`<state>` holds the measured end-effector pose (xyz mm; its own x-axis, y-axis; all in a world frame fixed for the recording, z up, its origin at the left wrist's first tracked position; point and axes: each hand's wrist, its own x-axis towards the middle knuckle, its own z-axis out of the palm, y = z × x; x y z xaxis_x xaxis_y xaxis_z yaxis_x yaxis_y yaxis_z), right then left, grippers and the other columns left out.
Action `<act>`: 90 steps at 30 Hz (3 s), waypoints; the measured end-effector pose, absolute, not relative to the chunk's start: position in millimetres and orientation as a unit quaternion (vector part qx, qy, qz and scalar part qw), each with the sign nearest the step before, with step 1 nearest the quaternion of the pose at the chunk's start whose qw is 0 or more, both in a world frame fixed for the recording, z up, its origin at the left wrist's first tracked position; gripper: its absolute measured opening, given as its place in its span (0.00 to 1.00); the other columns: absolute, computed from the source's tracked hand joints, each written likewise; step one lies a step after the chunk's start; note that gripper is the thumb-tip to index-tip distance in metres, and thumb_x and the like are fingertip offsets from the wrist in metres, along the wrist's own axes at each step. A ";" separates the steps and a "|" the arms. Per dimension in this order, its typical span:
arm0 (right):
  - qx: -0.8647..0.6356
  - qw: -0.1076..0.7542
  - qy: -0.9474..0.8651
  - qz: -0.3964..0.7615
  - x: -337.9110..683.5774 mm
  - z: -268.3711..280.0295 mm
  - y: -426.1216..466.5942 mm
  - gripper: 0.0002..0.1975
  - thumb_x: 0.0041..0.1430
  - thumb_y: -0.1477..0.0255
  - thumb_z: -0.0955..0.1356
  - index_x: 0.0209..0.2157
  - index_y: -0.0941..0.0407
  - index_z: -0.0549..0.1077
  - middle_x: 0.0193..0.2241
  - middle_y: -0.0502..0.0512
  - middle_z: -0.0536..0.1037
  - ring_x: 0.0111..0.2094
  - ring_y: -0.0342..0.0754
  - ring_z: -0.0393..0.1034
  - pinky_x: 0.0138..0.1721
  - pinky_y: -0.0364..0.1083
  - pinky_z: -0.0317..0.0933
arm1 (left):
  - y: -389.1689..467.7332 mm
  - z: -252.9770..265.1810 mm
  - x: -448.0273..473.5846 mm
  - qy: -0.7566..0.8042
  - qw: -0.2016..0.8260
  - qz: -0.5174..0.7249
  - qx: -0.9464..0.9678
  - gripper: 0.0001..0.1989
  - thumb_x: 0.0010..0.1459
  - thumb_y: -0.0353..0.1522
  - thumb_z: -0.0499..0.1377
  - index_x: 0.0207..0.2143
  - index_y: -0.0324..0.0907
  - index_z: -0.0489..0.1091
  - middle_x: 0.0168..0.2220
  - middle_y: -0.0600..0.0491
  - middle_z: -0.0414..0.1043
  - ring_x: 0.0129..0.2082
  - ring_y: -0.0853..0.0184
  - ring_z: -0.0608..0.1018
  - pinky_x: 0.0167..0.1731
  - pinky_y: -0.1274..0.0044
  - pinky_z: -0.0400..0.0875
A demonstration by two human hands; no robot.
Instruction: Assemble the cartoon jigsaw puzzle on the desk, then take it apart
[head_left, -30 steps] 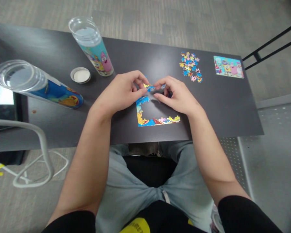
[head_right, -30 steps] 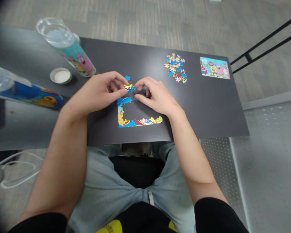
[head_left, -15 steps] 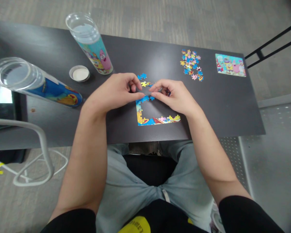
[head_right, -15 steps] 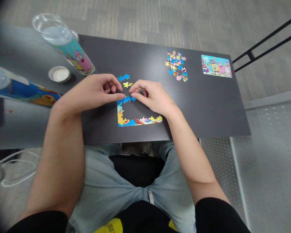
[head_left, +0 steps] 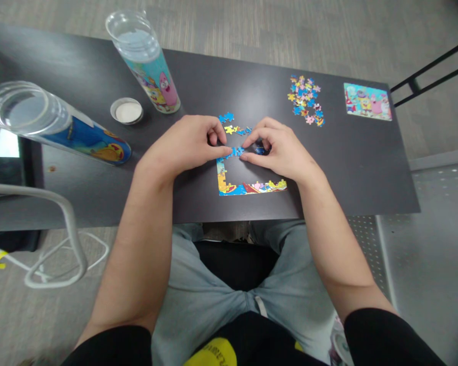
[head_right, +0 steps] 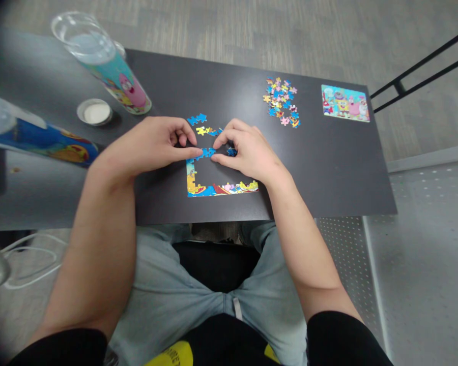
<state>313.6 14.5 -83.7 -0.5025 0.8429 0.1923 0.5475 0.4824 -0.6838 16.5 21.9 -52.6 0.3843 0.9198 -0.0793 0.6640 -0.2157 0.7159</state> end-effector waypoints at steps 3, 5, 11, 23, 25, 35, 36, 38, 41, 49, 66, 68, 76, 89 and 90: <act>-0.418 0.271 -0.818 0.286 311.9 -82.8 13.5 0.10 0.70 0.60 0.84 0.49 0.46 0.92 0.51 0.59 0.85 0.47 0.64 0.79 0.52 0.63 0.75 | 21.6 -52.3 16.5 0.525 0.349 0.183 0.755 0.14 0.60 0.45 0.79 0.40 0.50 0.84 0.34 0.55 0.82 0.39 0.61 0.81 0.41 0.67 0.70; -0.418 0.266 -0.819 0.288 312.0 -82.8 13.4 0.10 0.71 0.60 0.84 0.50 0.46 0.92 0.51 0.59 0.85 0.47 0.63 0.79 0.53 0.63 0.75 | 21.8 -52.2 16.4 0.526 0.350 0.180 0.754 0.13 0.60 0.45 0.79 0.40 0.50 0.84 0.34 0.55 0.82 0.39 0.62 0.80 0.41 0.67 0.70; -0.416 0.253 -0.827 0.279 313.5 -83.1 13.9 0.11 0.73 0.58 0.83 0.52 0.45 0.92 0.51 0.59 0.84 0.48 0.64 0.79 0.54 0.63 0.74 | 22.1 -52.7 16.2 0.523 0.350 0.181 0.756 0.13 0.60 0.43 0.80 0.40 0.49 0.84 0.34 0.56 0.81 0.37 0.63 0.80 0.41 0.67 0.69; -0.388 0.279 -0.833 0.280 313.3 -81.9 12.1 0.16 0.73 0.55 0.84 0.56 0.45 0.94 0.53 0.57 0.85 0.45 0.59 0.77 0.52 0.60 0.72 | 21.8 -50.8 17.6 0.527 0.335 0.180 0.760 0.12 0.59 0.42 0.79 0.40 0.49 0.84 0.34 0.56 0.82 0.36 0.63 0.81 0.41 0.67 0.70; -0.380 0.281 -0.836 0.280 311.8 -81.0 11.1 0.12 0.77 0.57 0.82 0.55 0.45 0.94 0.52 0.57 0.85 0.45 0.58 0.77 0.52 0.59 0.71 | 22.1 -49.8 17.9 0.528 0.337 0.179 0.759 0.12 0.59 0.41 0.80 0.40 0.49 0.84 0.34 0.56 0.82 0.36 0.63 0.81 0.41 0.66 0.70; -0.413 0.237 -0.840 0.258 311.8 -81.7 13.0 0.06 0.79 0.62 0.82 0.53 0.43 0.94 0.54 0.58 0.84 0.49 0.62 0.78 0.53 0.60 0.69 | 21.3 -51.8 16.4 0.527 0.338 0.184 0.758 0.12 0.60 0.41 0.81 0.40 0.49 0.85 0.33 0.56 0.82 0.37 0.63 0.81 0.42 0.67 0.70; -0.413 0.236 -0.842 0.256 311.9 -81.5 13.1 0.06 0.80 0.62 0.82 0.53 0.44 0.94 0.54 0.59 0.85 0.49 0.62 0.78 0.52 0.60 0.69 | 21.2 -51.9 16.4 0.526 0.338 0.184 0.758 0.12 0.60 0.41 0.81 0.40 0.49 0.85 0.33 0.56 0.82 0.37 0.63 0.81 0.42 0.67 0.70; -0.410 0.236 -0.845 0.249 311.4 -81.2 12.8 0.06 0.80 0.63 0.80 0.53 0.44 0.94 0.55 0.59 0.85 0.48 0.62 0.78 0.52 0.60 0.69 | 20.9 -50.9 16.7 0.527 0.339 0.181 0.758 0.12 0.60 0.41 0.81 0.40 0.49 0.84 0.33 0.56 0.81 0.37 0.63 0.80 0.42 0.67 0.70; -0.413 0.231 -0.847 0.243 309.0 -81.3 11.8 0.07 0.80 0.64 0.80 0.54 0.44 0.93 0.55 0.59 0.86 0.48 0.61 0.78 0.54 0.61 0.71 | 20.5 -47.9 18.0 0.535 0.343 0.167 0.754 0.12 0.61 0.42 0.80 0.40 0.49 0.83 0.34 0.57 0.80 0.37 0.63 0.79 0.42 0.66 0.69; -0.408 0.271 -0.845 0.214 307.3 -81.2 12.4 0.09 0.83 0.66 0.77 0.56 0.48 0.92 0.54 0.60 0.86 0.48 0.61 0.80 0.58 0.64 0.75 | 22.1 -47.6 18.4 0.535 0.354 0.162 0.750 0.13 0.61 0.42 0.79 0.41 0.50 0.83 0.36 0.57 0.80 0.38 0.62 0.80 0.43 0.65 0.69; -0.518 0.241 -0.805 0.160 312.4 -87.3 21.8 0.15 0.81 0.75 0.79 0.63 0.46 0.91 0.57 0.60 0.85 0.58 0.66 0.84 0.66 0.70 0.76 | 29.1 -61.9 13.9 0.572 0.240 0.241 0.747 0.17 0.71 0.46 0.74 0.57 0.52 0.85 0.45 0.48 0.84 0.50 0.51 0.84 0.52 0.59 0.81; -0.517 0.240 -0.806 0.161 312.6 -87.6 22.8 0.14 0.80 0.74 0.79 0.60 0.46 0.91 0.57 0.60 0.84 0.57 0.66 0.84 0.65 0.69 0.76 | 29.5 -64.6 14.9 0.569 0.234 0.240 0.751 0.17 0.71 0.47 0.74 0.57 0.53 0.85 0.46 0.48 0.85 0.51 0.50 0.85 0.54 0.58 0.81; -0.505 0.226 -0.815 0.170 311.9 -83.3 18.5 0.17 0.83 0.74 0.74 0.63 0.46 0.91 0.58 0.60 0.85 0.53 0.63 0.83 0.67 0.67 0.73 | 27.7 -64.0 18.8 0.581 0.223 0.225 0.750 0.15 0.73 0.44 0.71 0.57 0.51 0.87 0.49 0.47 0.87 0.51 0.50 0.86 0.56 0.57 0.81; -0.576 0.199 -0.776 0.160 307.0 -72.7 12.1 0.08 0.79 0.62 0.83 0.49 0.47 0.85 0.56 0.62 0.85 0.55 0.68 0.83 0.67 0.72 0.72 | 23.8 -55.6 18.4 0.588 0.245 0.206 0.743 0.17 0.73 0.46 0.73 0.58 0.50 0.87 0.51 0.46 0.88 0.53 0.49 0.87 0.58 0.57 0.81; -0.578 0.198 -0.775 0.161 306.3 -73.0 12.0 0.09 0.78 0.62 0.84 0.48 0.47 0.86 0.56 0.61 0.85 0.54 0.68 0.83 0.66 0.71 0.73 | 23.1 -55.3 18.3 0.587 0.245 0.205 0.744 0.18 0.72 0.46 0.73 0.59 0.50 0.86 0.51 0.47 0.88 0.54 0.50 0.87 0.58 0.58 0.81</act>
